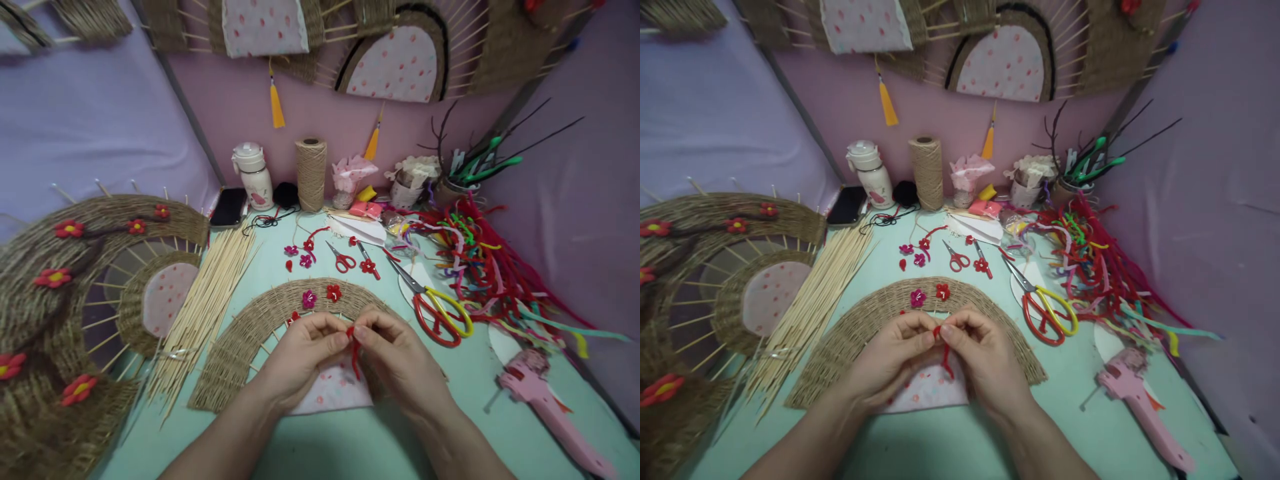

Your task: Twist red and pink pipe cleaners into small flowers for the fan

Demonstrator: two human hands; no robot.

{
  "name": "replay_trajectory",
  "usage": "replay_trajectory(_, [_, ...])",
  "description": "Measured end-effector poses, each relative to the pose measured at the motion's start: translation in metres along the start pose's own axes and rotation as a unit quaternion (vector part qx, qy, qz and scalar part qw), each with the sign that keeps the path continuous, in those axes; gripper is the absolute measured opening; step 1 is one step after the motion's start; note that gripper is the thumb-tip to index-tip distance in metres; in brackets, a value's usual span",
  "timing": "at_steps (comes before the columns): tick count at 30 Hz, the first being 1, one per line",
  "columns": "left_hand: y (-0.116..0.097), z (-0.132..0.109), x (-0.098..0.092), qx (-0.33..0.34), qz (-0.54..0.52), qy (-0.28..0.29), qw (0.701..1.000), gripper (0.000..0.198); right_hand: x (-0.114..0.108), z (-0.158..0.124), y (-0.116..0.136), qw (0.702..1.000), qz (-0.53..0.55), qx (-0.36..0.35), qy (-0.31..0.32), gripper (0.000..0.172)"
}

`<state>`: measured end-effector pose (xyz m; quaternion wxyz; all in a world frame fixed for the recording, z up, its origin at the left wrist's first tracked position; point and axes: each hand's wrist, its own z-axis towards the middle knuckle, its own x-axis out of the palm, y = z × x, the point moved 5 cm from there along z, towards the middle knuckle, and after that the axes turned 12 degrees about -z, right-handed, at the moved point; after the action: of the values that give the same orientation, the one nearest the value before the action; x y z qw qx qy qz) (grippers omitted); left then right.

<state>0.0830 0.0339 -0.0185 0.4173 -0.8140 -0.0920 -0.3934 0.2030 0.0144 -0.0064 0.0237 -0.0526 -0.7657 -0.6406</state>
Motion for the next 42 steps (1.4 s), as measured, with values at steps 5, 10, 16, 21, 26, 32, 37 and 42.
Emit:
replay_trajectory(5, [0.005,-0.002,-0.001,-0.05,-0.045,-0.023,0.997,0.017,0.01,0.0,-0.013,0.988,0.134,0.077,0.026,0.018])
replay_trajectory(10, [0.005,-0.001,0.001,-0.053,-0.06,-0.027,0.996,0.019,0.008,0.0,-0.01,0.987,0.135,0.089,0.014,0.019])
replay_trajectory(16, [0.007,0.003,-0.002,-0.047,-0.087,-0.02,0.995,0.018,0.003,0.001,-0.012,0.99,0.102,0.096,0.016,0.02])
replay_trajectory(21, [0.008,0.002,-0.004,-0.05,-0.105,-0.011,0.993,0.023,0.003,0.003,-0.012,0.991,0.095,0.078,0.057,0.021])
replay_trajectory(26, [0.009,-0.001,-0.001,-0.079,-0.108,0.012,0.991,0.025,0.005,0.003,-0.009,0.989,0.098,0.051,0.099,0.018])
replay_trajectory(32, [0.011,-0.003,0.002,-0.107,-0.114,0.022,0.987,0.025,0.007,0.001,-0.008,0.987,0.088,0.038,0.133,0.011])
replay_trajectory(37, [0.011,-0.004,0.002,-0.11,-0.12,0.009,0.987,0.027,0.003,0.001,-0.006,0.993,0.045,0.016,0.106,0.021])
replay_trajectory(42, [0.012,-0.005,0.004,-0.112,-0.129,0.032,0.985,0.022,0.005,0.001,0.0,0.993,0.032,0.001,0.114,0.01])
